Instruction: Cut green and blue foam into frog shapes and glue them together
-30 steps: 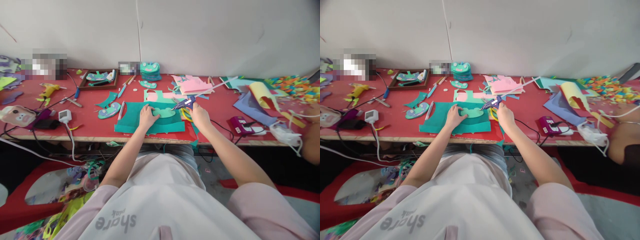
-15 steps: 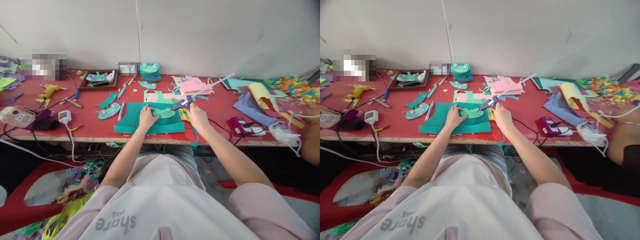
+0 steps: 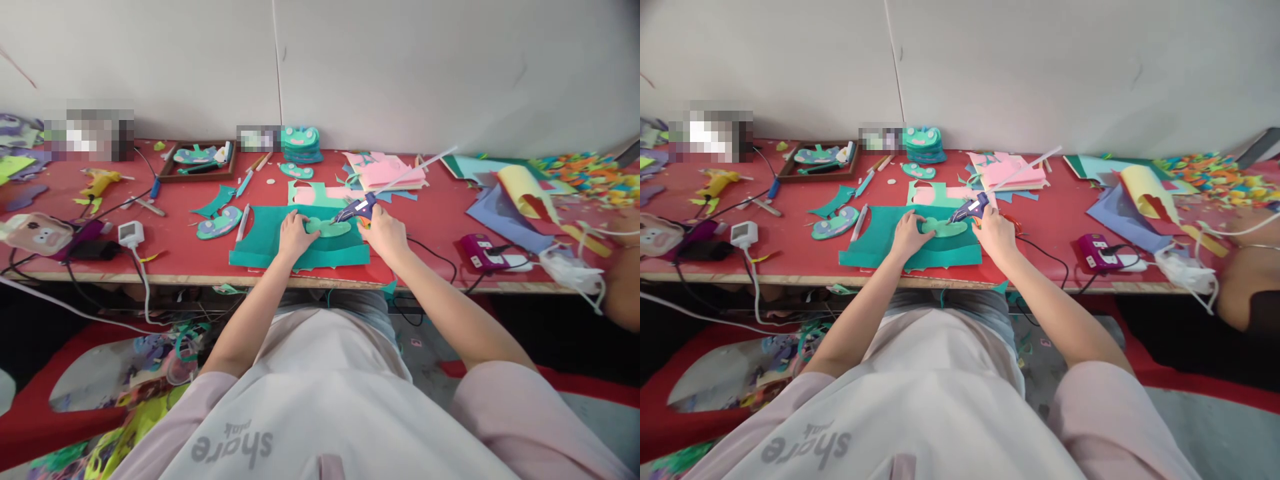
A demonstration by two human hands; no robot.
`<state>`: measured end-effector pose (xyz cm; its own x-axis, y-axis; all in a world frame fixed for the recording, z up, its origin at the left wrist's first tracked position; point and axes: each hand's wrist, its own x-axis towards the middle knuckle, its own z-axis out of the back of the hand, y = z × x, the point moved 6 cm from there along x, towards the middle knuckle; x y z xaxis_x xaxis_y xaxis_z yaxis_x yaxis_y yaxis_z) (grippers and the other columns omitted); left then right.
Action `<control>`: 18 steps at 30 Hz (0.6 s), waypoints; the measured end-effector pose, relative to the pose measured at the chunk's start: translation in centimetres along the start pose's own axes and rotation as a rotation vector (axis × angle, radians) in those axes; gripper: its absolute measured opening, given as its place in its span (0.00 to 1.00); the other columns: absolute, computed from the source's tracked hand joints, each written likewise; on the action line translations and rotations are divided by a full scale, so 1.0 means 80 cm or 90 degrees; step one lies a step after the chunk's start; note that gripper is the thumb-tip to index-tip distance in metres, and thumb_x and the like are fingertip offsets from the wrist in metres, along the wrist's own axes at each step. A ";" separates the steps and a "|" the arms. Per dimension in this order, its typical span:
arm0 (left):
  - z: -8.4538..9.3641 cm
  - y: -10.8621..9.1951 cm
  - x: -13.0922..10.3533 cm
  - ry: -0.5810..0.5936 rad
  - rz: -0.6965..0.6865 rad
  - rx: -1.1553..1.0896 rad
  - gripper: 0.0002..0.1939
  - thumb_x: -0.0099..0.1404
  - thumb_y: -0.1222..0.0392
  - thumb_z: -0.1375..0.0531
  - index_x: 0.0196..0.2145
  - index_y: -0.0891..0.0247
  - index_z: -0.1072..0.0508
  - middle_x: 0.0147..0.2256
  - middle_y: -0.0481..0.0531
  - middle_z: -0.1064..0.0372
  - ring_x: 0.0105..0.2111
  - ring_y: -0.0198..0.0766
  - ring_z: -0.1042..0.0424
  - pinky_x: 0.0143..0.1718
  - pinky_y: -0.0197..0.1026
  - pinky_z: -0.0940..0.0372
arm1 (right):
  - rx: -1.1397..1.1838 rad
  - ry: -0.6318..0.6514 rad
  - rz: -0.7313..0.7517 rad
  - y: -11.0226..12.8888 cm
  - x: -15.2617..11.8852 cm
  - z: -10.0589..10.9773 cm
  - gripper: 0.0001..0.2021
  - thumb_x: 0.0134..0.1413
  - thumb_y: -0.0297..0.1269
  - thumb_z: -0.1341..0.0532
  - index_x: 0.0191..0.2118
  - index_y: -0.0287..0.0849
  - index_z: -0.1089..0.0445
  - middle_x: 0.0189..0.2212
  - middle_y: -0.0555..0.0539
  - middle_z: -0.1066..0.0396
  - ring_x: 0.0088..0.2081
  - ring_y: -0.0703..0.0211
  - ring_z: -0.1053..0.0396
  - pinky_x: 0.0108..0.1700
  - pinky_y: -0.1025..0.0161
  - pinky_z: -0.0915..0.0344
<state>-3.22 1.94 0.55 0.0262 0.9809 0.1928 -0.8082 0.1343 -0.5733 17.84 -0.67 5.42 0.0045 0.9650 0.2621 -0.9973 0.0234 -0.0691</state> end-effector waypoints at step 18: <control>0.000 0.000 0.000 -0.012 -0.001 -0.010 0.18 0.55 0.55 0.36 0.41 0.61 0.34 0.59 0.63 0.43 0.62 0.48 0.46 0.62 0.49 0.50 | 0.012 0.019 -0.012 0.004 0.003 -0.011 0.29 0.55 0.53 0.45 0.52 0.31 0.43 0.41 0.31 0.29 0.38 0.46 0.28 0.34 0.60 0.38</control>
<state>-3.23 1.92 0.51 0.0159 0.9778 0.2089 -0.7989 0.1381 -0.5854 17.56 -0.21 4.63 0.0258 0.9718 0.2343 -0.9982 0.0375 -0.0457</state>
